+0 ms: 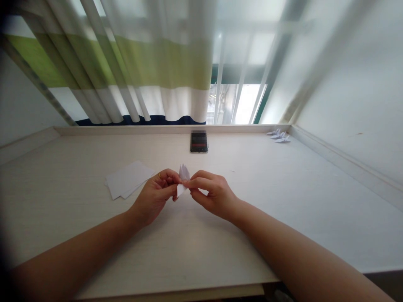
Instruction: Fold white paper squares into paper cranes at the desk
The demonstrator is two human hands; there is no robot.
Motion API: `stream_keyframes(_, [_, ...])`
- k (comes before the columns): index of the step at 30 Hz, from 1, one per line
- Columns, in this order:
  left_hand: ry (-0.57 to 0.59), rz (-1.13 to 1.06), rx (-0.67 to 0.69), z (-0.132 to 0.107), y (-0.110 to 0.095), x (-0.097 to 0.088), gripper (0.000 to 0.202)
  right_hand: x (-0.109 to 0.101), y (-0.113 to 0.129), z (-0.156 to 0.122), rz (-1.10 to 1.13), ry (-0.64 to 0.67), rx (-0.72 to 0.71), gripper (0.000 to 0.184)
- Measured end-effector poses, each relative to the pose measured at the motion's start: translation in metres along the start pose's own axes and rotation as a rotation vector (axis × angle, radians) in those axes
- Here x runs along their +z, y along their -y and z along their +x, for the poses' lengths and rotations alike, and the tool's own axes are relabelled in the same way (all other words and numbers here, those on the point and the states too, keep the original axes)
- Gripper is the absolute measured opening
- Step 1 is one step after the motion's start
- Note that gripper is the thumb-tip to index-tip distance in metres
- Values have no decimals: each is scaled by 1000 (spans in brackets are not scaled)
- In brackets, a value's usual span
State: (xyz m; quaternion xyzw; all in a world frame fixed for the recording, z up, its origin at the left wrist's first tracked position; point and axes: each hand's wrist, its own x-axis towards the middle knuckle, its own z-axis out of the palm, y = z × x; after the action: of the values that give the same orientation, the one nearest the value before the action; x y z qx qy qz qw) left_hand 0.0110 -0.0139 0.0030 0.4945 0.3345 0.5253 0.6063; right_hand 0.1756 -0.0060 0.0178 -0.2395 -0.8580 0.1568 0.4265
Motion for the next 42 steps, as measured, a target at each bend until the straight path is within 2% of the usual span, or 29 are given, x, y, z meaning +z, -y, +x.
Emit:
stream_keyframes(5, [10,-22,-9,0,0,0,10,0,-3,0,1,-6,-52,17])
stream_keyframes(10, [34,-43,-47,-2,-4,1,12,-2,-1,2,92,11,-28,15])
stream_keyframes(14, [41,-71,-61,-3,-8,2,1,-2,-2,2,149,-24,53,9])
stream_keyframes(21, [-13,-14,-14,-2,-6,4,17,4,-5,0,340,-89,266,6])
stream_keyframes(25, [-39,-22,-16,-2,-6,5,22,6,-4,-1,530,-182,441,19])
stream_keyframes(29, [-60,1,-7,-2,-5,5,27,7,-4,0,683,-106,604,16])
stream_keyframes(34, [-49,26,9,-1,-6,5,30,7,-3,3,789,-82,664,10])
stream_keyframes(42, [-80,30,4,-2,-7,5,33,8,0,3,702,-96,705,9])
